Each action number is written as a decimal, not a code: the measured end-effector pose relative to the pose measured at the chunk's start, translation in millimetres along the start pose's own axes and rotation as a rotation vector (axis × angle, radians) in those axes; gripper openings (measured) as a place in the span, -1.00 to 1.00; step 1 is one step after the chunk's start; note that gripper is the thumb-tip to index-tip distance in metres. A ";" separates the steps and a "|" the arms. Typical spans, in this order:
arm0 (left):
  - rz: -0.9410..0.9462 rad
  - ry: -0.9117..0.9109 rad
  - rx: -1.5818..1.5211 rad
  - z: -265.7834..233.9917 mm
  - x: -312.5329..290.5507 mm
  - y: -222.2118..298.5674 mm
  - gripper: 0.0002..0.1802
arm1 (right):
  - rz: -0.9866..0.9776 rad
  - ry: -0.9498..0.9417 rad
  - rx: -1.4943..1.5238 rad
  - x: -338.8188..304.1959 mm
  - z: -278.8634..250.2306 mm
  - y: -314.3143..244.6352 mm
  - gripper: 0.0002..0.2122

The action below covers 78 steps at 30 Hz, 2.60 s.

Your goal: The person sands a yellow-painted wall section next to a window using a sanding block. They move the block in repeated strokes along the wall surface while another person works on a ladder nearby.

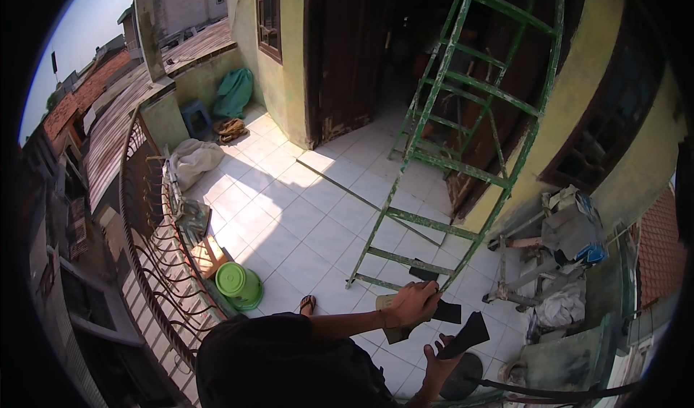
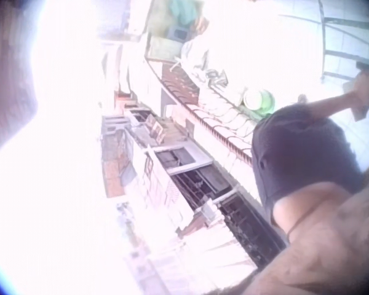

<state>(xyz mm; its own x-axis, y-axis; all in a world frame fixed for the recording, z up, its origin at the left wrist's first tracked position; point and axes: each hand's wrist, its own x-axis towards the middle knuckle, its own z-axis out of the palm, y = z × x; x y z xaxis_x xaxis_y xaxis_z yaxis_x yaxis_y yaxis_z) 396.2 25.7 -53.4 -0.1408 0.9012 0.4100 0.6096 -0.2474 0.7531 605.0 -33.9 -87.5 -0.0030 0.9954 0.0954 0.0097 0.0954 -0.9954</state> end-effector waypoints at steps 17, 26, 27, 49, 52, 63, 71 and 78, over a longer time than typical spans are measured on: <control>-0.170 -0.442 -0.373 17.5 -25.2 -46.9 -0.25 | -0.063 0.147 -0.034 3.5 24.9 16.5 -0.54; -0.430 -0.478 -0.642 6.8 -33.9 -9.6 -0.38 | -0.110 0.162 -0.126 11.1 16.9 0.3 -0.61; -0.442 -0.463 -0.588 1.6 -29.6 -2.6 -0.40 | -0.172 0.185 -0.194 11.1 16.4 8.7 -0.62; -0.618 -0.221 -1.216 -36.6 -23.5 -18.5 -0.49 | 0.084 0.057 0.423 28.2 27.2 -14.5 -0.64; -0.771 -0.214 -1.171 -52.4 -31.5 -23.6 -0.38 | 0.112 0.013 0.454 30.5 46.2 -20.9 -0.60; -0.742 0.230 -1.233 -144.3 -93.6 -88.7 -0.28 | 0.096 -0.454 0.209 51.0 171.6 -8.8 -0.50; -0.747 0.636 -1.001 -229.4 -72.6 -154.8 -0.37 | 0.126 -0.581 0.011 65.7 307.2 5.6 -0.59; -0.633 0.886 -1.135 -319.1 -60.7 -235.6 -0.54 | -0.145 -0.736 -0.215 92.5 452.7 5.8 -0.67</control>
<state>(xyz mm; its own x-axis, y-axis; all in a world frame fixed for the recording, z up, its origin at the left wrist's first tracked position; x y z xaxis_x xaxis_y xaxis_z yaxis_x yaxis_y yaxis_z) 12.2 -84.3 -91.6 -0.7792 0.5720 -0.2563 -0.5468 -0.4203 0.7241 152.0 57.7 -88.9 -0.6811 0.7226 0.1183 0.1522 0.2978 -0.9424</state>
